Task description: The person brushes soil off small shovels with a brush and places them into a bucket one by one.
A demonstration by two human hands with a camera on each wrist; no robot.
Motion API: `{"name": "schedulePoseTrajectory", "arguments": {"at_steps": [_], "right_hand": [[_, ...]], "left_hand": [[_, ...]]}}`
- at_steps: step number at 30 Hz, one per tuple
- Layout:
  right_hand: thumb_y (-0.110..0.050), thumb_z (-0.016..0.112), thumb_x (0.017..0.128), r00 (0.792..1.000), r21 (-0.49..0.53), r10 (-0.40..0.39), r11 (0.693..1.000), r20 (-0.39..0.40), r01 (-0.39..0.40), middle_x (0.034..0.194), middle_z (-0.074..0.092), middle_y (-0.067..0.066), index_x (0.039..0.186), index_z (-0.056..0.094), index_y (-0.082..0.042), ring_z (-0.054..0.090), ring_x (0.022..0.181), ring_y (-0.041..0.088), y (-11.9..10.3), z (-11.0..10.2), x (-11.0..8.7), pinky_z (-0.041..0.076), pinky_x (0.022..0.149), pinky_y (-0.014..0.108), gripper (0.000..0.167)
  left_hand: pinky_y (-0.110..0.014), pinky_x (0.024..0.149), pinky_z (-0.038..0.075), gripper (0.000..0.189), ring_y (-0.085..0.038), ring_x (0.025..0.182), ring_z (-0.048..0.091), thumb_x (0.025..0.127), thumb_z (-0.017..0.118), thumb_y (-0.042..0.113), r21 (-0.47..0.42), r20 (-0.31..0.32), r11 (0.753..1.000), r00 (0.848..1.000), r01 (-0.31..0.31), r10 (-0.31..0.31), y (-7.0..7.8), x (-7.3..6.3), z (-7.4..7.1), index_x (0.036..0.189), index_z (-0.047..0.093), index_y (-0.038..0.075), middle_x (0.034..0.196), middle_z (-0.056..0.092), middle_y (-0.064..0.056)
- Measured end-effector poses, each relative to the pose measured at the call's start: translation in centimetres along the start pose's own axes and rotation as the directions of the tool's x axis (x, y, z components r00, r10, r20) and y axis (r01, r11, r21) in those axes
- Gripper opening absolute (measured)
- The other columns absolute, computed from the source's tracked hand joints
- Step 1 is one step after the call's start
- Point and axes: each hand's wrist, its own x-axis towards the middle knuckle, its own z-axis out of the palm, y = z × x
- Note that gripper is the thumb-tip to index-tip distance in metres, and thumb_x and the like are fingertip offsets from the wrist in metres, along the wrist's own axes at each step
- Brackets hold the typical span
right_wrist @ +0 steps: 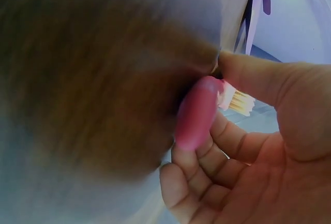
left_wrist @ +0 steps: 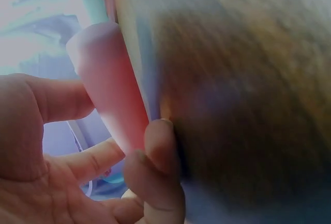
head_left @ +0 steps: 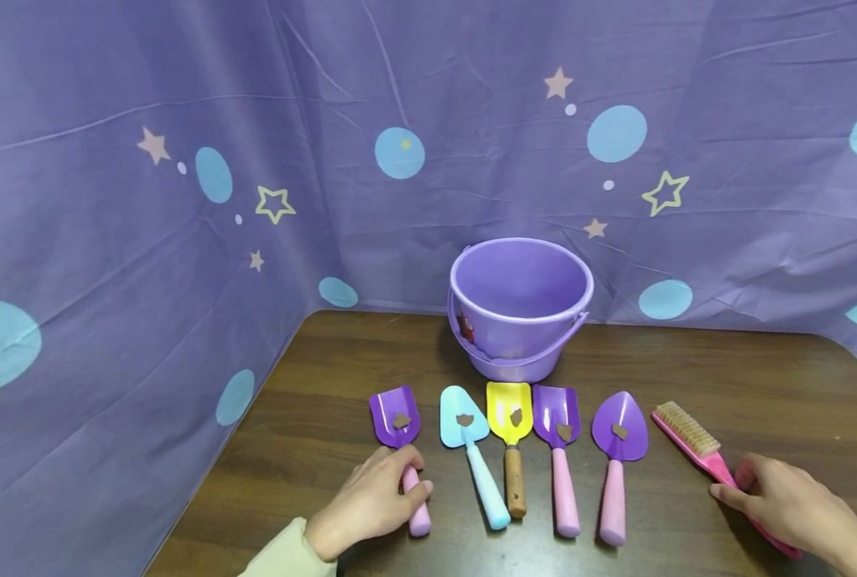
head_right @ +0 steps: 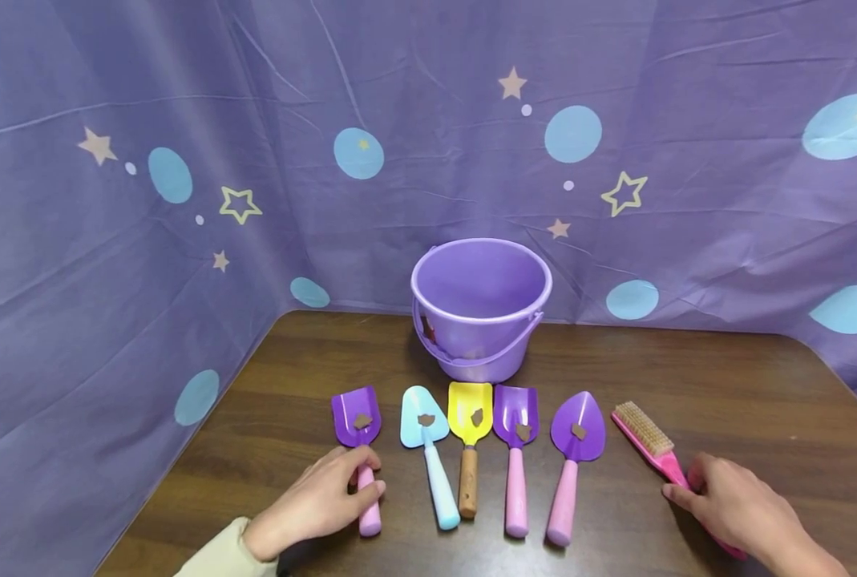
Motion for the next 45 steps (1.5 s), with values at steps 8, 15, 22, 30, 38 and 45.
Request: {"name": "schedulePoseTrajectory", "arguments": {"at_steps": [8,15,22,30,38,45], "right_hand": [[-0.047,0.062,0.088,1.0,-0.006,-0.017,1.0,-0.024,0.017,0.065,0.044,-0.003,0.074,0.052,-0.018,0.041,0.062,0.015,-0.6,-0.1,-0.1,0.029,0.051,0.033,0.033],[-0.043,0.064,0.088,0.998,0.006,-0.036,0.999,-0.056,0.036,0.063,0.043,-0.002,0.072,0.051,-0.018,0.04,0.06,0.015,-0.5,0.1,-0.1,0.029,0.051,0.032,0.032],[-0.038,0.065,0.088,0.994,0.019,-0.056,0.998,-0.092,0.058,0.063,0.043,-0.002,0.071,0.051,-0.017,0.04,0.059,0.015,-0.5,0.1,0.0,0.029,0.051,0.032,0.03],[-0.04,0.065,0.087,0.994,0.022,-0.048,0.998,-0.094,0.051,0.068,0.052,-0.005,0.077,0.055,-0.018,0.043,0.061,0.014,-0.6,-0.2,0.2,0.03,0.052,0.033,0.026],[-0.038,0.066,0.087,0.994,0.023,-0.05,0.998,-0.101,0.053,0.07,0.055,-0.007,0.079,0.056,-0.019,0.044,0.063,0.013,-0.7,-0.5,0.3,0.031,0.051,0.034,0.023],[-0.027,0.069,0.085,0.985,0.045,-0.074,0.996,-0.157,0.082,0.069,0.057,-0.006,0.08,0.058,-0.014,0.045,0.06,0.011,-0.7,-0.3,0.5,0.033,0.054,0.032,0.017]], "left_hand": [[-0.038,0.065,0.039,0.018,-0.014,0.079,0.051,0.082,0.069,0.029,-0.004,-0.033,1.0,0.999,0.004,-0.004,-0.6,0.2,0.2,0.093,0.061,0.017,0.078,0.052,0.005],[-0.035,0.063,0.038,0.018,-0.013,0.077,0.05,0.081,0.07,0.028,-0.007,-0.042,1.0,0.999,0.011,-0.011,-0.8,0.1,0.2,0.091,0.061,0.017,0.077,0.051,0.005],[-0.034,0.063,0.038,0.021,-0.013,0.077,0.05,0.081,0.071,0.027,-0.026,-0.052,0.999,0.998,0.027,-0.028,-1.0,0.0,0.3,0.095,0.06,0.017,0.078,0.052,0.005],[-0.027,0.056,0.035,0.025,-0.008,0.064,0.045,0.081,0.072,0.022,-0.076,-0.079,0.997,0.996,0.035,-0.041,-1.3,0.0,0.3,0.097,0.055,0.015,0.069,0.047,0.006],[-0.026,0.05,0.036,0.028,-0.007,0.056,0.045,0.081,0.072,0.023,-0.127,-0.044,0.987,0.993,0.102,-0.109,-1.2,-0.2,0.0,0.092,0.05,0.01,0.064,0.048,0.007],[-0.028,0.041,0.041,0.029,-0.005,0.035,0.049,0.081,0.073,0.026,-0.183,0.022,0.969,0.986,0.166,-0.165,-1.3,0.1,-0.8,0.086,0.054,0.004,0.057,0.051,0.005]]}}
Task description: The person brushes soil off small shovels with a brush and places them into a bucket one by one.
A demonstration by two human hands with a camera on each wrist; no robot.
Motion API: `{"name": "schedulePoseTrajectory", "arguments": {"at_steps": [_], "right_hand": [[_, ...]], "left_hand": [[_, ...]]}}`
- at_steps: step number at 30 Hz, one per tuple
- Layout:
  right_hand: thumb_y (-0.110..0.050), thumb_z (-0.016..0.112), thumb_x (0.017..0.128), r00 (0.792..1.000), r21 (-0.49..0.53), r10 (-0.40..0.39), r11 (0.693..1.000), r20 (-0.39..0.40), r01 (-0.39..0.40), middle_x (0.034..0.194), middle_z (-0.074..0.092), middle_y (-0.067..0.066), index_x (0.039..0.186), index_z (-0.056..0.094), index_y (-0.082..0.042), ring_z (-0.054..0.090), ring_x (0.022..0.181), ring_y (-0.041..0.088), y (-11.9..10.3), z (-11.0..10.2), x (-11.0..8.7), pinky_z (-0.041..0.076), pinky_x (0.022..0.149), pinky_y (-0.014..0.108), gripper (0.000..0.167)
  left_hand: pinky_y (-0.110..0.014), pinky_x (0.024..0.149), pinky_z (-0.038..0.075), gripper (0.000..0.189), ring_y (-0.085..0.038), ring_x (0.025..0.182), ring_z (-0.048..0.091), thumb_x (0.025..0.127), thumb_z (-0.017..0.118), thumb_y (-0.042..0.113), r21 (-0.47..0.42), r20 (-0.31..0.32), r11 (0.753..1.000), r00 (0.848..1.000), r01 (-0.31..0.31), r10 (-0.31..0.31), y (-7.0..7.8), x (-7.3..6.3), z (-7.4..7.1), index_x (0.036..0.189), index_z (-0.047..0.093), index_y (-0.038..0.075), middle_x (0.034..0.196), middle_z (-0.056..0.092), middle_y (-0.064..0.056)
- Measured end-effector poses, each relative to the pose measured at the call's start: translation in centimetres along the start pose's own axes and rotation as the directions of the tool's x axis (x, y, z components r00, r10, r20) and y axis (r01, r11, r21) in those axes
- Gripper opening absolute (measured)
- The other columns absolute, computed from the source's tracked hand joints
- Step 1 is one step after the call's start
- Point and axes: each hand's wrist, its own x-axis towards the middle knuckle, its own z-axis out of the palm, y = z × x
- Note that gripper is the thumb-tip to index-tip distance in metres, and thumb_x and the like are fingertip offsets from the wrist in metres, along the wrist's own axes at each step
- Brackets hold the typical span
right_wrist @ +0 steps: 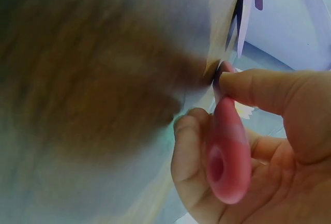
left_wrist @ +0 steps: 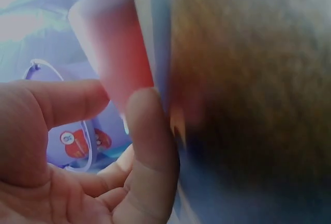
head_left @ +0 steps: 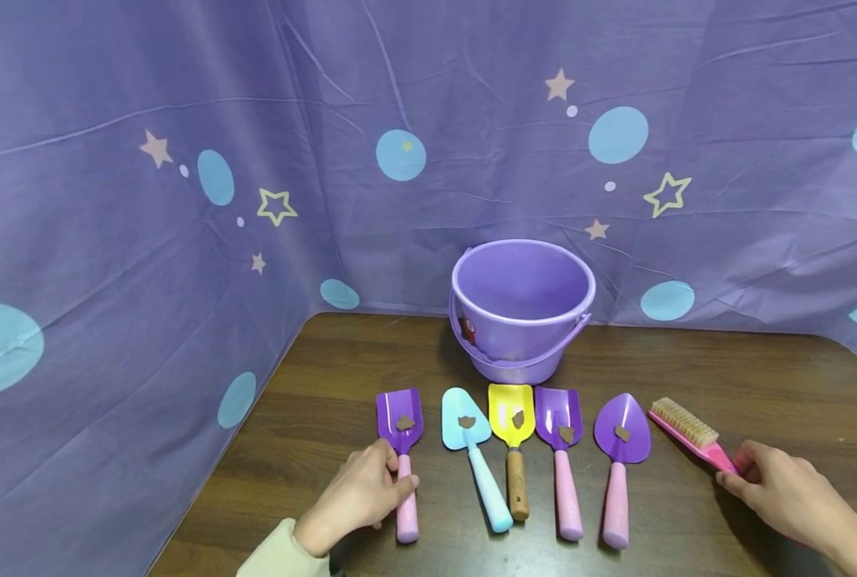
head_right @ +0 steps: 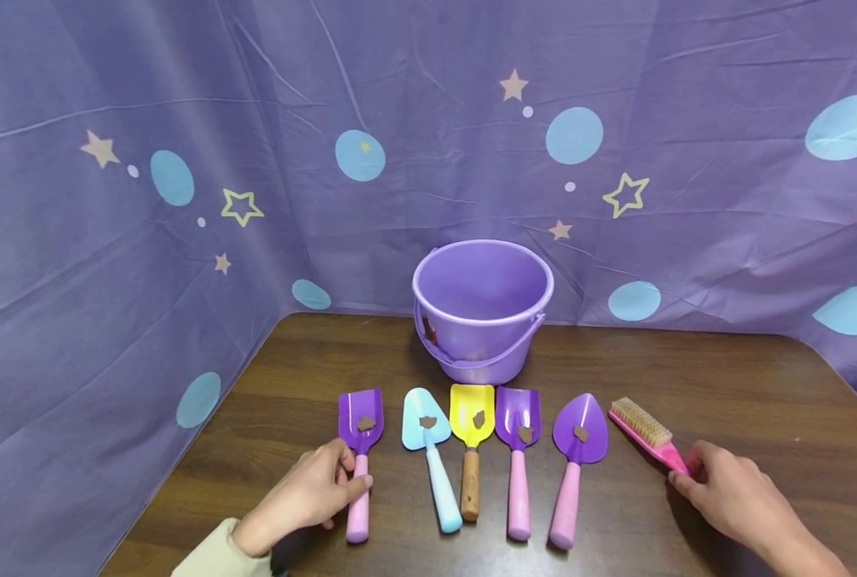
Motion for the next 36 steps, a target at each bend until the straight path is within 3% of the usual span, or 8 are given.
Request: {"name": "schedulePoseTrajectory", "arguments": {"at_steps": [5,10,18,22,29,36], "right_hand": [[-0.027,0.068,0.086,1.0,0.004,0.009,1.0,0.007,-0.01,0.072,0.06,-0.005,0.084,0.059,-0.013,0.048,0.063,0.013,-0.1,-0.4,0.2,0.034,0.053,0.033,0.017],[-0.028,0.064,0.089,0.999,0.004,0.028,1.0,0.02,-0.028,0.075,0.06,-0.004,0.089,0.06,-0.01,0.048,0.064,0.015,-0.2,-1.0,0.5,0.034,0.053,0.033,0.019],[-0.025,0.063,0.089,0.999,0.006,0.03,1.0,-0.012,-0.03,0.07,0.055,-0.003,0.089,0.058,-0.009,0.044,0.061,0.016,-0.4,-0.9,0.6,0.032,0.052,0.033,0.017],[-0.024,0.062,0.089,0.999,0.007,0.024,1.0,-0.033,-0.024,0.068,0.051,-0.002,0.088,0.057,-0.009,0.042,0.06,0.016,-0.6,-0.8,0.6,0.031,0.051,0.033,0.016],[-0.025,0.062,0.09,0.999,0.014,0.023,1.0,-0.032,-0.023,0.068,0.051,-0.001,0.09,0.057,-0.008,0.043,0.06,0.016,-0.7,-0.8,0.6,0.031,0.051,0.033,0.017],[-0.022,0.064,0.088,0.999,0.021,0.017,1.0,-0.052,-0.016,0.068,0.053,-0.002,0.09,0.058,-0.007,0.044,0.06,0.016,-0.8,-0.6,0.6,0.032,0.052,0.032,0.016]], "left_hand": [[-0.03,0.038,0.042,0.028,-0.007,0.03,0.049,0.08,0.073,0.03,-0.021,0.023,0.999,0.999,0.029,-0.028,-0.3,0.3,-0.4,0.075,0.056,0.009,0.051,0.052,0.005],[-0.03,0.038,0.039,0.036,-0.006,0.03,0.048,0.081,0.072,0.036,0.043,0.007,0.999,1.0,0.028,-0.028,-0.5,0.8,-0.6,0.058,0.053,0.015,0.044,0.049,0.007],[-0.031,0.038,0.036,0.047,-0.007,0.029,0.045,0.082,0.069,0.041,0.14,0.009,0.99,1.0,0.012,-0.013,-0.4,1.4,-0.8,0.048,0.047,0.017,0.035,0.04,0.009],[-0.03,0.037,0.035,0.048,-0.008,0.031,0.043,0.081,0.069,0.04,0.177,-0.011,0.984,1.0,0.009,-0.007,0.2,1.8,-0.4,0.046,0.043,0.018,0.037,0.038,0.01],[-0.033,0.041,0.032,0.046,-0.016,0.047,0.044,0.076,0.072,0.043,0.264,-0.065,0.962,0.996,0.072,-0.057,1.0,1.9,0.5,0.053,0.044,0.016,0.052,0.039,0.002],[-0.036,0.043,0.036,0.036,-0.021,0.051,0.048,0.074,0.071,0.036,0.285,-0.094,0.953,0.992,0.104,-0.08,1.2,2.0,0.7,0.057,0.048,0.014,0.056,0.047,-0.005]]}}
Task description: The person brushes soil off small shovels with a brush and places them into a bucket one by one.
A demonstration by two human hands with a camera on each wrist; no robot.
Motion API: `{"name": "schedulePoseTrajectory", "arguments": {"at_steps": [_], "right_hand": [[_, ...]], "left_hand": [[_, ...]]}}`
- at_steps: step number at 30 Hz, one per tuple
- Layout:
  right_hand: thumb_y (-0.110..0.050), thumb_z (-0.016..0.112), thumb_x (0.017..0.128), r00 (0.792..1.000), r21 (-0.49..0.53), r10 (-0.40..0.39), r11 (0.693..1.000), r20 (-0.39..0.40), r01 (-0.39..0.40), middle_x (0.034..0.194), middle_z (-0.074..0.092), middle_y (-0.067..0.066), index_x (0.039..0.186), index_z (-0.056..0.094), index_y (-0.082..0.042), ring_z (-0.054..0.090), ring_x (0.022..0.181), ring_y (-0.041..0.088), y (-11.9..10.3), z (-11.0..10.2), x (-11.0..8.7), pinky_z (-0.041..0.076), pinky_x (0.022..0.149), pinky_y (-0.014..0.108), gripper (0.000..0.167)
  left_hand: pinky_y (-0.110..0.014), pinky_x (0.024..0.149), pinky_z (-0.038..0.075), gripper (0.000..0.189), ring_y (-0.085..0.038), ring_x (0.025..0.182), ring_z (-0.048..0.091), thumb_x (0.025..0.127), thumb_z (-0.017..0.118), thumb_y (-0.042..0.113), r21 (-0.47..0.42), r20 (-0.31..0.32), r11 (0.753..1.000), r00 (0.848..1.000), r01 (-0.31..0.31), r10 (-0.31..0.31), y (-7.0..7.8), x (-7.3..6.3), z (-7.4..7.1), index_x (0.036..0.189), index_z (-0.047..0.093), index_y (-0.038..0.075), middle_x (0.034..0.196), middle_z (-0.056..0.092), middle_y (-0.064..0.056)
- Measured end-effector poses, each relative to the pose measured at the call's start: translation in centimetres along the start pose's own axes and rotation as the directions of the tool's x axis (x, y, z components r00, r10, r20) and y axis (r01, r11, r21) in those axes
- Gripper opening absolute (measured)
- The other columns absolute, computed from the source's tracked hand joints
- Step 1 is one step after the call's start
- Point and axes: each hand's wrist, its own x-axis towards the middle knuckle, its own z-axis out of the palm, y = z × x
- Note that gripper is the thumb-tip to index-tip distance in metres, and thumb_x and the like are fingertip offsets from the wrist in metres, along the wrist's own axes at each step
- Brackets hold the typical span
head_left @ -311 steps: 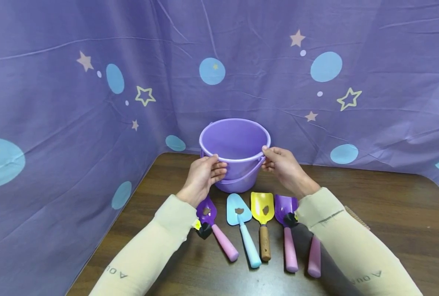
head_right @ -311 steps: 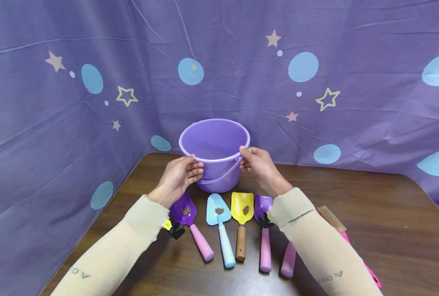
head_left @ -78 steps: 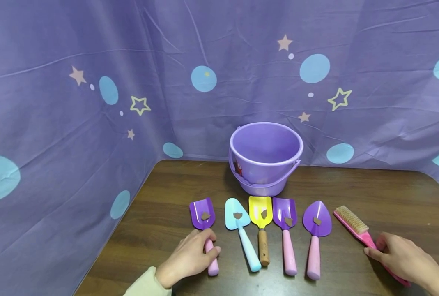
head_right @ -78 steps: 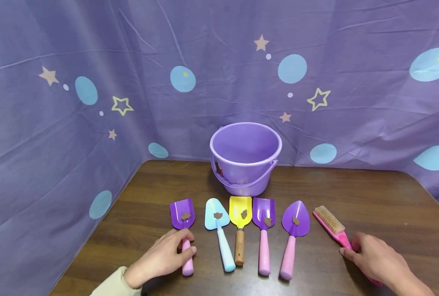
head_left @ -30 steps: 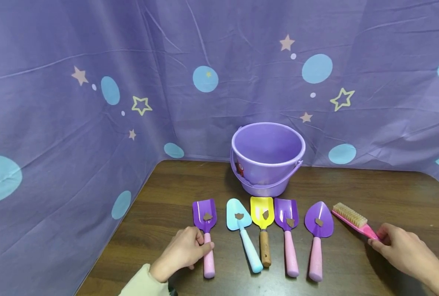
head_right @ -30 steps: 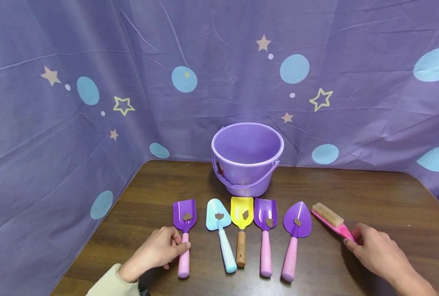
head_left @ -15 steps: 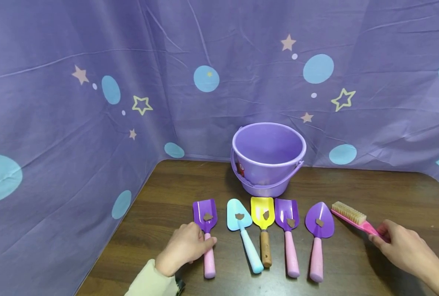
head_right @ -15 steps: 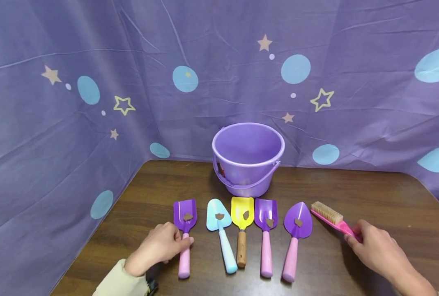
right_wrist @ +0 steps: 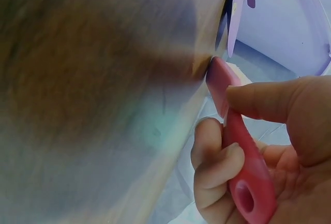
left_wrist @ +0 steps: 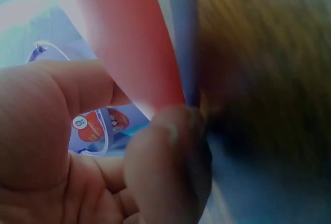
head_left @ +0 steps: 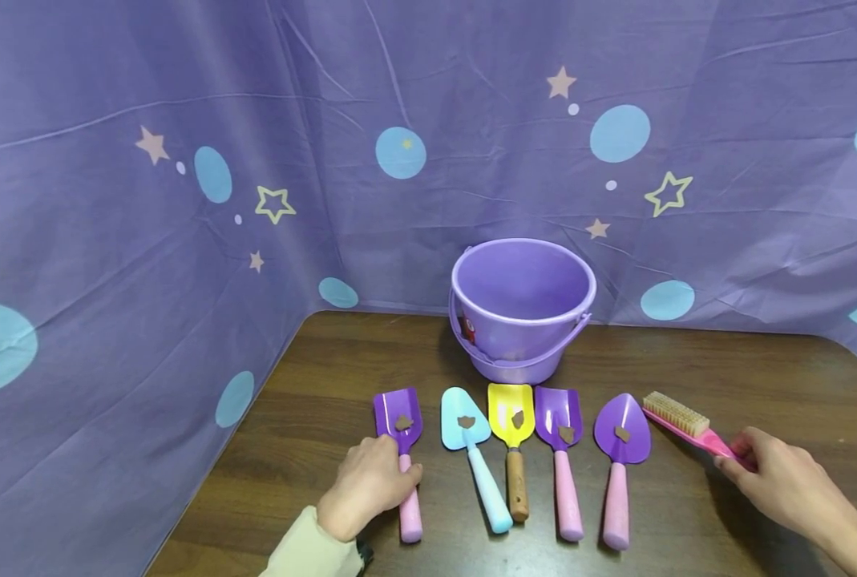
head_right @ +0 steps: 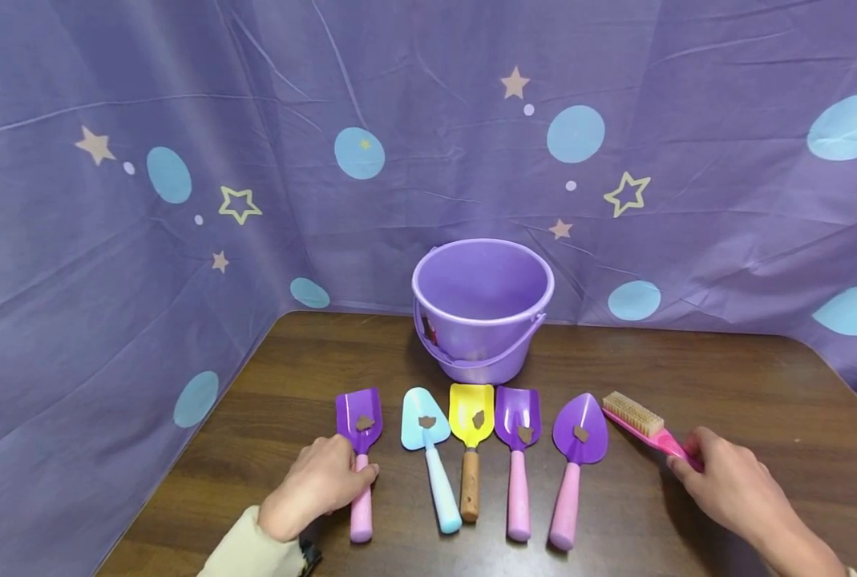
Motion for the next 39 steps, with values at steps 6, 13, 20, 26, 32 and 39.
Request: {"name": "schedulePoseTrajectory", "arguments": {"at_steps": [6,13,20,26,32,39], "right_hand": [[-0.023,0.064,0.088,1.0,0.004,0.003,1.0,-0.004,-0.003,0.068,0.054,-0.002,0.09,0.058,-0.008,0.044,0.059,0.016,-0.1,0.0,-0.1,0.033,0.052,0.033,0.017],[-0.023,0.064,0.088,0.998,0.002,0.001,1.0,-0.063,-0.001,0.066,0.048,0.0,0.091,0.059,-0.004,0.041,0.058,0.017,-0.4,-0.1,-0.3,0.03,0.05,0.032,0.02],[-0.023,0.066,0.088,0.988,0.013,-0.025,1.0,-0.149,0.027,0.064,0.045,-0.002,0.089,0.059,-0.01,0.037,0.056,0.012,-2.5,-0.2,-0.7,0.027,0.049,0.03,0.016],[-0.022,0.067,0.087,0.979,0.02,-0.075,0.997,-0.187,0.08,0.063,0.043,-0.005,0.088,0.059,-0.013,0.034,0.054,0.007,-5.2,-0.2,-0.9,0.025,0.047,0.027,0.012],[-0.02,0.071,0.084,0.965,0.022,-0.133,0.99,-0.228,0.141,0.062,0.041,-0.008,0.087,0.06,-0.016,0.035,0.054,0.005,-7.6,0.0,-0.9,0.025,0.049,0.026,0.012],[-0.018,0.072,0.082,0.952,0.037,-0.183,0.98,-0.244,0.198,0.062,0.042,-0.01,0.086,0.06,-0.019,0.037,0.056,0.004,-9.8,0.2,-0.5,0.027,0.049,0.025,0.013]], "left_hand": [[-0.035,0.043,0.037,0.027,-0.02,0.049,0.049,0.073,0.068,0.028,-0.019,0.01,1.0,1.0,0.007,-0.006,-0.3,0.1,-0.1,0.058,0.05,0.014,0.056,0.049,-0.004],[-0.034,0.045,0.039,0.021,-0.02,0.049,0.05,0.071,0.066,0.021,-0.06,0.01,0.998,1.0,0.011,-0.01,-0.6,0.2,-0.1,0.059,0.05,0.014,0.056,0.05,-0.004],[-0.032,0.041,0.038,0.024,-0.019,0.046,0.049,0.069,0.06,0.016,-0.052,-0.036,0.999,0.999,-0.001,-0.001,-0.8,0.4,-0.6,0.053,0.042,0.015,0.052,0.046,-0.003],[-0.034,0.042,0.035,0.028,-0.021,0.048,0.045,0.071,0.061,0.017,-0.01,-0.077,1.0,0.997,-0.009,0.008,-0.8,0.5,-1.0,0.052,0.04,0.016,0.053,0.045,-0.004],[-0.037,0.044,0.035,0.029,-0.023,0.05,0.044,0.075,0.064,0.018,0.014,-0.1,0.999,0.994,-0.031,0.032,-1.1,0.4,-1.4,0.055,0.043,0.014,0.054,0.045,-0.005],[-0.035,0.046,0.034,0.029,-0.021,0.05,0.044,0.076,0.065,0.018,0.0,-0.1,1.0,0.995,-0.023,0.023,-1.7,0.6,-1.9,0.056,0.044,0.014,0.054,0.045,-0.003]]}}
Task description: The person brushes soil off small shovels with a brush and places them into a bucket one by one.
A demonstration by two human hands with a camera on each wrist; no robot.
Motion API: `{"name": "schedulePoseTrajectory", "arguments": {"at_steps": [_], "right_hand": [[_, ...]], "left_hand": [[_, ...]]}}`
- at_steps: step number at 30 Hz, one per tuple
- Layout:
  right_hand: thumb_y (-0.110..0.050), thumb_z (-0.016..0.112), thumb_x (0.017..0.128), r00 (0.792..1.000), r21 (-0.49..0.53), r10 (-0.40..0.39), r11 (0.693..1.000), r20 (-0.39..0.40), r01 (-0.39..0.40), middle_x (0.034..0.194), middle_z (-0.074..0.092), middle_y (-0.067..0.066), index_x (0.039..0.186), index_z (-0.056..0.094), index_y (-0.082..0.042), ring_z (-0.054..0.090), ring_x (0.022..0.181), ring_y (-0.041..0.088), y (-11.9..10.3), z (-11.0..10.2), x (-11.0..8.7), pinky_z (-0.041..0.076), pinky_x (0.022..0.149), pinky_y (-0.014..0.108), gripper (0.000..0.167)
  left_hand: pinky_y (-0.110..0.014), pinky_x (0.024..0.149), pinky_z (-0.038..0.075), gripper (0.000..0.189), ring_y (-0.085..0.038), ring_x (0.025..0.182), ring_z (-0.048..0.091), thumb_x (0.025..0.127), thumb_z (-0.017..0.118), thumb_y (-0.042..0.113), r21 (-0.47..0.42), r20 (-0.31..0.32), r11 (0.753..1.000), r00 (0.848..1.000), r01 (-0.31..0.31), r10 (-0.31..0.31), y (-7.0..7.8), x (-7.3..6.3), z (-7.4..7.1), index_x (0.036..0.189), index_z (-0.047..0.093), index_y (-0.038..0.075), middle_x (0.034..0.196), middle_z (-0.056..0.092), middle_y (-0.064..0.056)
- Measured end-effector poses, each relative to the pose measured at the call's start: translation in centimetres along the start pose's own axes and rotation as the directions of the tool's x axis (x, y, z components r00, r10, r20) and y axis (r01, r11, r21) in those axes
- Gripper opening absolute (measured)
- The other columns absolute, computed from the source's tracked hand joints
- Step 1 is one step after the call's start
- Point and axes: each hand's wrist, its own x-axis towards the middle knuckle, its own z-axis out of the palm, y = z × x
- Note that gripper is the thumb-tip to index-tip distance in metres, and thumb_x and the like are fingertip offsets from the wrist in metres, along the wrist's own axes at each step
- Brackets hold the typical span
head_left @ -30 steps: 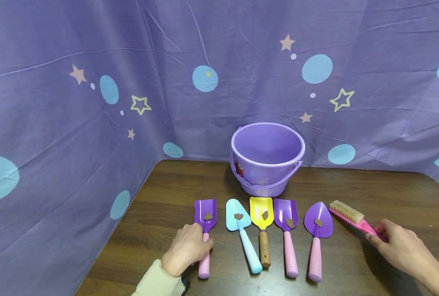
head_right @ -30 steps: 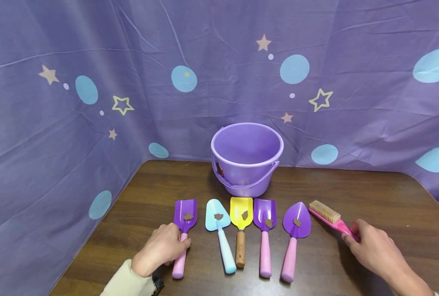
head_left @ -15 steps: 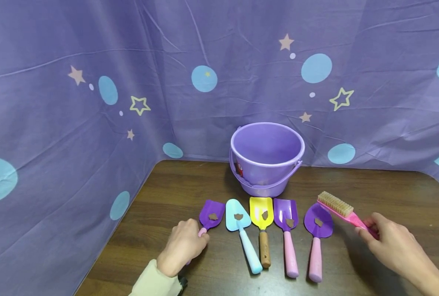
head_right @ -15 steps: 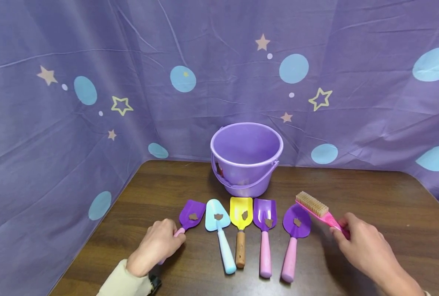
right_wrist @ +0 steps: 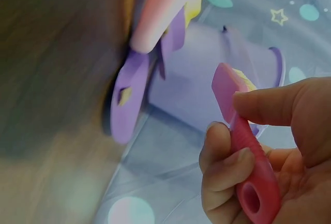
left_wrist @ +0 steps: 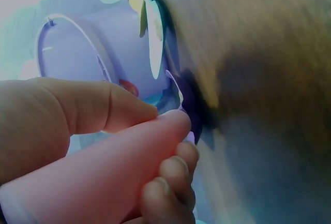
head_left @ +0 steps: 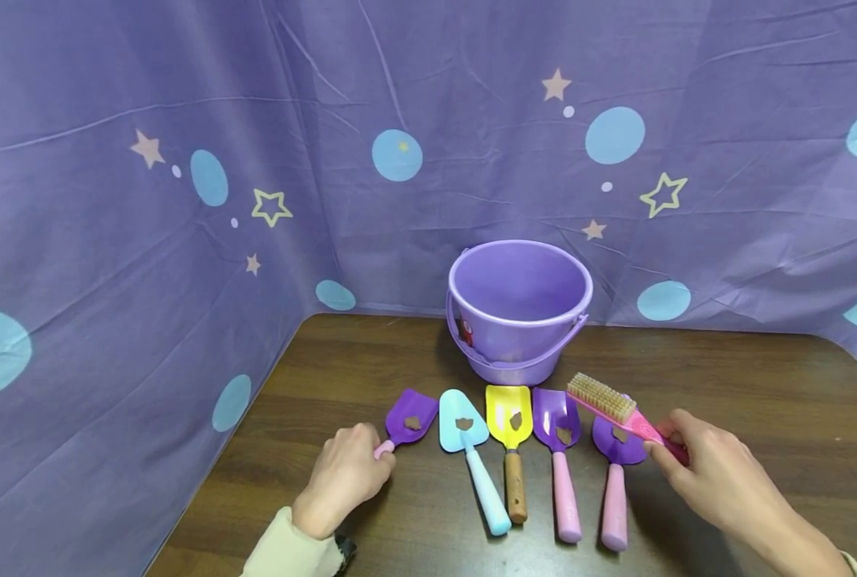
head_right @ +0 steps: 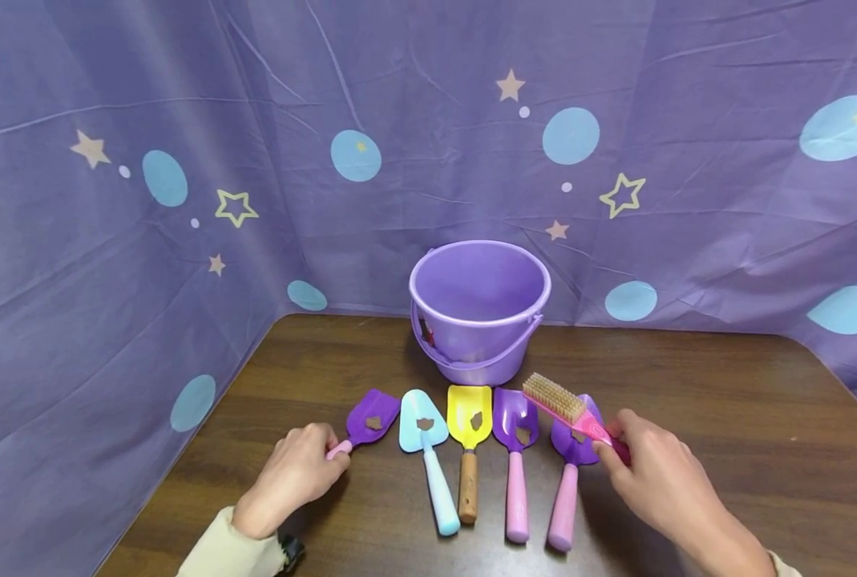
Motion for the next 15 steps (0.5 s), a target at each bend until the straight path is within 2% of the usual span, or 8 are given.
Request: {"name": "schedulePoseTrajectory", "arguments": {"at_steps": [5,15], "right_hand": [[-0.016,0.073,0.081,0.998,0.007,-0.063,0.998,-0.026,0.063,0.06,0.039,-0.013,0.081,0.056,-0.021,0.036,0.054,0.003,-1.6,0.8,0.8,0.027,0.048,0.024,0.018],[-0.016,0.073,0.08,0.989,0.045,-0.147,0.988,0.026,0.146,0.061,0.038,-0.012,0.081,0.057,-0.022,0.036,0.054,0.005,-6.8,2.4,3.1,0.028,0.047,0.026,0.017]], "left_hand": [[-0.034,0.047,0.036,0.023,-0.021,0.053,0.047,0.077,0.066,0.018,-0.014,0.011,1.0,1.0,0.006,-0.006,-0.2,0.2,-0.7,0.061,0.049,0.014,0.058,0.048,-0.002],[-0.032,0.049,0.038,0.008,-0.017,0.055,0.049,0.074,0.068,0.016,-0.067,-0.006,0.998,1.0,-0.006,0.006,-0.4,0.4,-2.8,0.073,0.061,0.012,0.066,0.054,0.0]]}}
